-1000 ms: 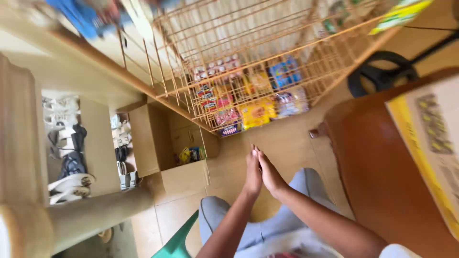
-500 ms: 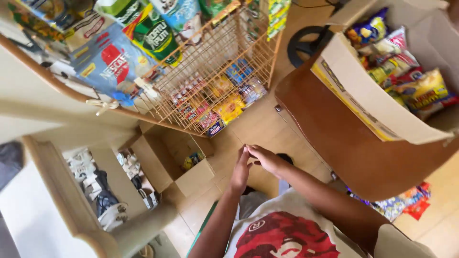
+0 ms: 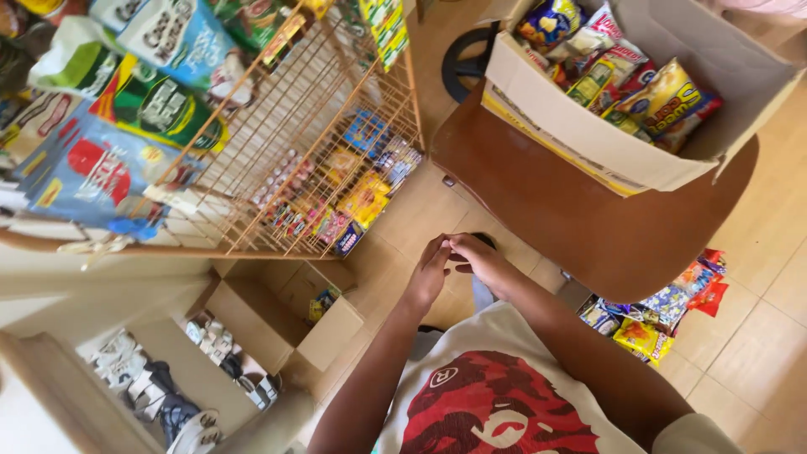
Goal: Organizing and stocking various snack packets from a cardboard box onto a wire rack shelf.
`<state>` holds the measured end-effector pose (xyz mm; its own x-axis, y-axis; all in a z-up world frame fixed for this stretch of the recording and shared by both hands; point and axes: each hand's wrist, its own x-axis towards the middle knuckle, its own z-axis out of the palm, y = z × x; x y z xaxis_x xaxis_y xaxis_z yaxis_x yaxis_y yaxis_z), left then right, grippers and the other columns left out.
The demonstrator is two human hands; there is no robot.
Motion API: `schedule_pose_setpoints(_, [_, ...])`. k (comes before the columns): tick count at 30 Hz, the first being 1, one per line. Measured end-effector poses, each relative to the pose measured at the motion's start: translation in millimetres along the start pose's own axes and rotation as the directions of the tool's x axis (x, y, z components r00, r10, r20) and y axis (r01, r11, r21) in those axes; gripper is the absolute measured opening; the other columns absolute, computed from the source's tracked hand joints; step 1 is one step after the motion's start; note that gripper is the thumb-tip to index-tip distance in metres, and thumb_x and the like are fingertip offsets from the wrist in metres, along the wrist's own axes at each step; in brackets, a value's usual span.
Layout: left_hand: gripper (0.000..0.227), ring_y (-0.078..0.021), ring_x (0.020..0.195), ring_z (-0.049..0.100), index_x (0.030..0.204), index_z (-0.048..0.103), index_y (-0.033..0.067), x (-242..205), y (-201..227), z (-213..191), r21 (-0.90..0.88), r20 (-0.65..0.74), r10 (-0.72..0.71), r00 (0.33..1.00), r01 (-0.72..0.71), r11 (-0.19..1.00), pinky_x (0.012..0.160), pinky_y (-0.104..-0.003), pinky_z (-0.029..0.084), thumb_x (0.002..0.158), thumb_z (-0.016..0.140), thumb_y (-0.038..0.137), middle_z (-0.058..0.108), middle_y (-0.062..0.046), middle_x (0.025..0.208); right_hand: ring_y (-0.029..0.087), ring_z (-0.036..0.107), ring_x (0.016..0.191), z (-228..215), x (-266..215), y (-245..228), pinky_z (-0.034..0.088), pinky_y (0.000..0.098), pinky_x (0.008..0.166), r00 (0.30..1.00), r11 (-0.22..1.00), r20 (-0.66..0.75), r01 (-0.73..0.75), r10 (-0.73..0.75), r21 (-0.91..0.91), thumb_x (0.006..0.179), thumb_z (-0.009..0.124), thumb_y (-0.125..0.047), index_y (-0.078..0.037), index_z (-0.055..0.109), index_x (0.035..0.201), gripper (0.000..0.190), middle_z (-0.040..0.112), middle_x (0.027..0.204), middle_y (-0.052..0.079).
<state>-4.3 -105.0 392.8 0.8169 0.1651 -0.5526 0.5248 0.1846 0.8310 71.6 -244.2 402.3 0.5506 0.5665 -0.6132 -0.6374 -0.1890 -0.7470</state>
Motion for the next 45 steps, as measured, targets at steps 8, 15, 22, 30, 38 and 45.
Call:
schedule_pose_setpoints(8, [0.052, -0.0151, 0.115, 0.060, 0.149, 0.047, 0.0142, 58, 66, 57, 0.106, 0.146, 0.052, 0.988, -0.068, 0.992, 0.089, -0.036, 0.050, 0.104, 0.043, 0.040, 0.060, -0.002, 0.132, 0.013, 0.063, 0.111, -75, -2, -56, 0.048, 0.0318, 0.096, 0.980, 0.983, -0.105, 0.177, -0.172, 0.045, 0.103, 0.052, -0.033, -0.011, 0.065, 0.128, 0.036, 0.068, 0.120, 0.002])
schedule_pose_setpoints(15, [0.044, -0.0225, 0.125, 0.060, 0.141, 0.051, -0.0024, 145, 43, 105, 0.131, 0.295, 0.390, 0.872, -0.441, 0.888, 0.104, -0.035, 0.048, 0.107, 0.049, 0.026, 0.062, -0.015, 0.134, 0.011, 0.062, 0.109, -130, 0, -67, 0.050, 0.0285, 0.096, 0.930, 0.913, -0.254, 0.328, -0.266, 0.242, 0.102, 0.053, -0.024, -0.005, 0.059, 0.129, 0.033, 0.068, 0.118, 0.004])
schedule_pose_setpoints(22, [0.035, -0.0288, 0.118, 0.068, 0.130, 0.060, 0.0007, 162, 165, 168, 0.254, 0.414, 0.385, 0.825, -0.511, 0.821, 0.100, -0.037, 0.051, 0.100, 0.053, 0.018, 0.070, -0.020, 0.123, 0.011, 0.062, 0.096, -218, 10, -108, 0.050, 0.0270, 0.084, 0.781, 0.912, -0.475, 0.379, -0.405, -0.156, 0.102, 0.059, -0.016, -0.004, 0.065, 0.120, 0.023, 0.069, 0.104, 0.004])
schedule_pose_setpoints(30, [0.016, -0.0339, 0.097, 0.070, 0.104, 0.071, 0.0064, 260, 207, 235, 0.384, 0.472, 0.560, 0.681, -0.731, 0.565, 0.087, -0.045, 0.057, 0.098, 0.058, 0.014, 0.072, -0.015, 0.099, 0.022, 0.073, 0.085, -336, 49, -164, 0.056, 0.0350, 0.077, 0.576, 0.791, -0.620, 0.078, -0.532, -0.607, 0.099, 0.065, -0.015, -0.001, 0.069, 0.106, 0.016, 0.074, 0.096, 0.015])
schedule_pose_setpoints(38, [0.020, -0.0371, 0.095, 0.070, 0.105, 0.071, 0.0098, 329, 201, 246, 0.777, 0.498, 0.234, 0.835, -0.549, 0.307, 0.083, -0.051, 0.055, 0.090, 0.064, 0.021, 0.073, -0.016, 0.100, 0.038, 0.072, 0.093, -476, 132, -40, 0.055, 0.0463, 0.081, 0.761, 0.566, -0.646, -0.506, -0.061, -0.651, 0.092, 0.065, -0.020, -0.004, 0.073, 0.111, 0.026, 0.074, 0.105, 0.022])
schedule_pose_setpoints(45, [0.026, -0.0365, 0.097, 0.071, 0.107, 0.072, 0.0119, 337, 207, 256, 0.867, 0.469, 0.075, 0.880, -0.475, 0.151, 0.083, -0.051, 0.056, 0.083, 0.062, 0.020, 0.075, -0.015, 0.102, 0.033, 0.072, 0.099, -495, 201, -7, 0.058, 0.0448, 0.079, 0.607, 0.633, -0.615, -0.743, 0.502, -0.217, 0.080, 0.079, -0.060, -0.005, 0.070, 0.123, 0.071, 0.072, 0.107, 0.017])
